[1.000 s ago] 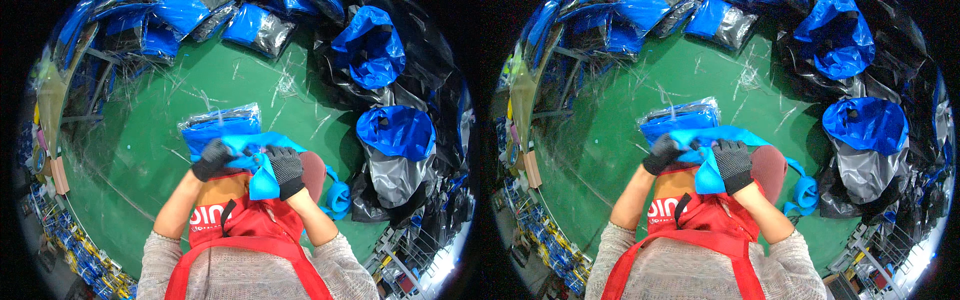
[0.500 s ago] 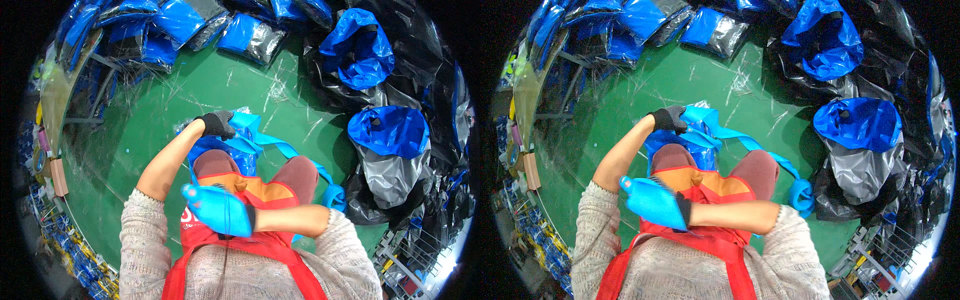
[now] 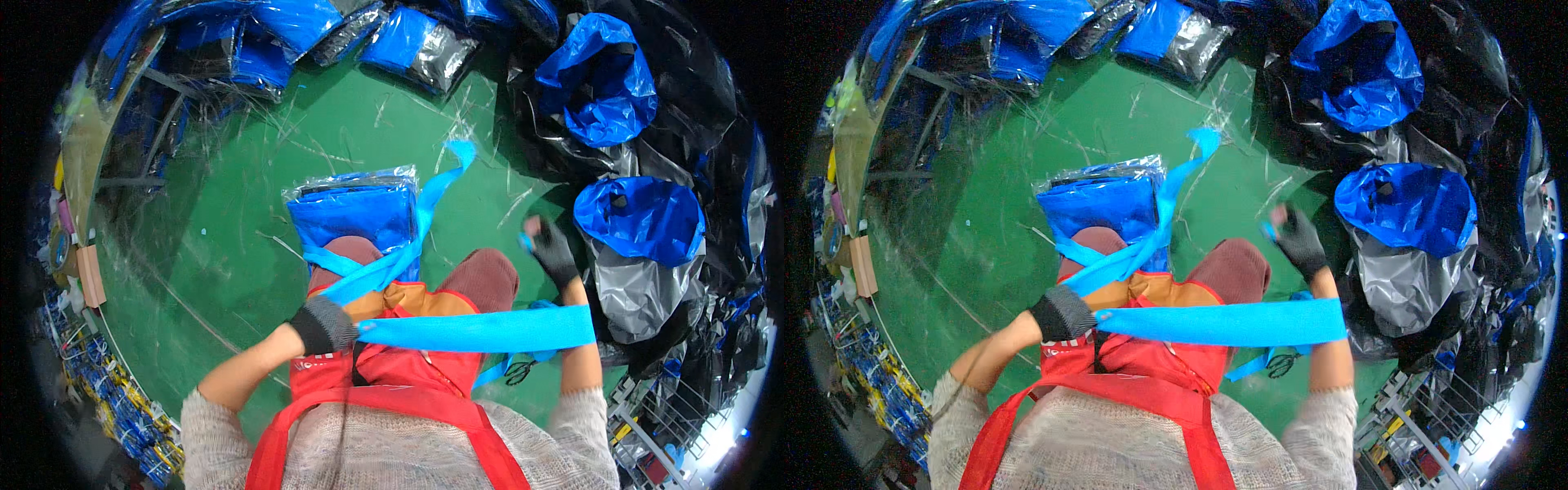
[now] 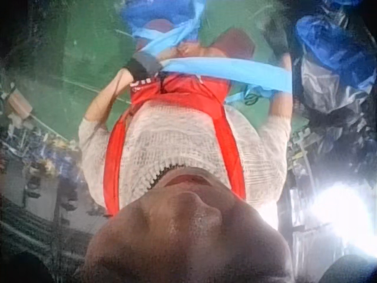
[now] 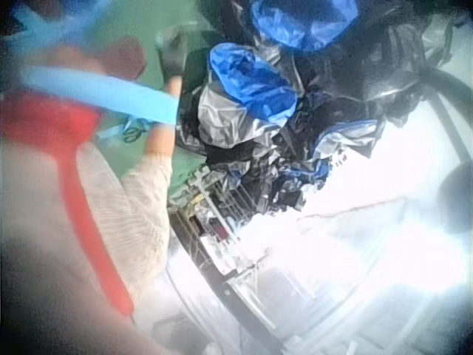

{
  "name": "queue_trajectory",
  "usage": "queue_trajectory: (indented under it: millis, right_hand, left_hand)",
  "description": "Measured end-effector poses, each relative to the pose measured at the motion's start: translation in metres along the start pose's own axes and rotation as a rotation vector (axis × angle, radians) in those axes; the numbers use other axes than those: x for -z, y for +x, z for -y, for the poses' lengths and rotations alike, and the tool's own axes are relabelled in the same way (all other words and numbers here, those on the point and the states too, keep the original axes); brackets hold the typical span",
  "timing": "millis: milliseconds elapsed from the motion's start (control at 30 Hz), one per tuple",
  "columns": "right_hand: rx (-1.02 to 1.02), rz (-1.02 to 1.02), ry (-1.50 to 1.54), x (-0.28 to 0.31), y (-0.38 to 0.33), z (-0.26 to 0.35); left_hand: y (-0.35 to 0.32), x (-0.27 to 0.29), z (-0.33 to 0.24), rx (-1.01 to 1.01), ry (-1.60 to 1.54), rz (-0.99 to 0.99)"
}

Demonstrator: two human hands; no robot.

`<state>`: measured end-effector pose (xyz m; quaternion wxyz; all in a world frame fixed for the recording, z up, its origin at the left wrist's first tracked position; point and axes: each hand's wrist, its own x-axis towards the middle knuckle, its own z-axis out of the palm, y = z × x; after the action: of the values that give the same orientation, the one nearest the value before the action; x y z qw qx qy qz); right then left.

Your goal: The person gathers several plastic-wrapped packages on a green floor, wraps them together with a blue strap, ties the strap, and uses scissors to trim the excess. The person repeats this bundling process multiple times, stacking the finished bundles.

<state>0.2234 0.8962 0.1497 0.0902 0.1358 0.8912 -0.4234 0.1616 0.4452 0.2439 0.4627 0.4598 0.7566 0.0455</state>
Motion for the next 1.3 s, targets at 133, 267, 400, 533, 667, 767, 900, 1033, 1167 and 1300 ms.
queue_trajectory:
  millis: [133, 267, 400, 533, 667, 767, 900, 1033, 1167, 1300]
  right_hand:
    - [-0.650, 0.553, 0.263, 0.024, -0.233, -0.048]
    - [-0.324, 0.911, -0.714, 0.036, -0.283, -0.024]
    - [-0.702, 0.474, 0.418, -0.027, -0.102, 0.035]
    - [-0.527, 0.593, 0.394, -0.170, -0.012, 0.095]
    - [0.009, -0.098, 0.690, -0.195, -0.020, 0.135]
    - [-0.179, 0.075, 1.444, -0.159, -0.014, 0.181]
    - [0.049, 0.229, 0.677, -0.141, -0.035, 0.247]
    - [-0.315, 0.513, 0.927, -0.130, -0.075, 0.263]
    - [-0.240, 0.564, 0.788, -0.076, -0.098, 0.292]
    - [-0.181, 0.541, 0.496, 0.026, -0.118, 0.318]
  left_hand:
    - [-0.016, -0.047, 0.018, 0.039, -0.330, -0.569]
    - [-0.014, -0.058, 0.019, 0.430, -0.363, -0.715]
    - [0.000, -0.047, 0.022, 0.533, -0.309, -0.669]
    - [0.001, -0.036, 0.030, 0.406, -0.106, -0.749]
    - [0.011, -0.018, 0.045, 0.252, -0.403, -0.940]
    - [0.042, 0.005, 0.064, 0.217, -1.252, -0.782]
    - [0.078, 0.037, 0.088, 0.065, -1.714, -0.690]
    - [0.090, 0.053, 0.091, -0.106, -1.612, -0.508]
    - [0.078, 0.049, 0.079, 0.040, -1.552, -0.384]
    - [0.052, 0.022, 0.067, 0.027, -1.378, -0.107]
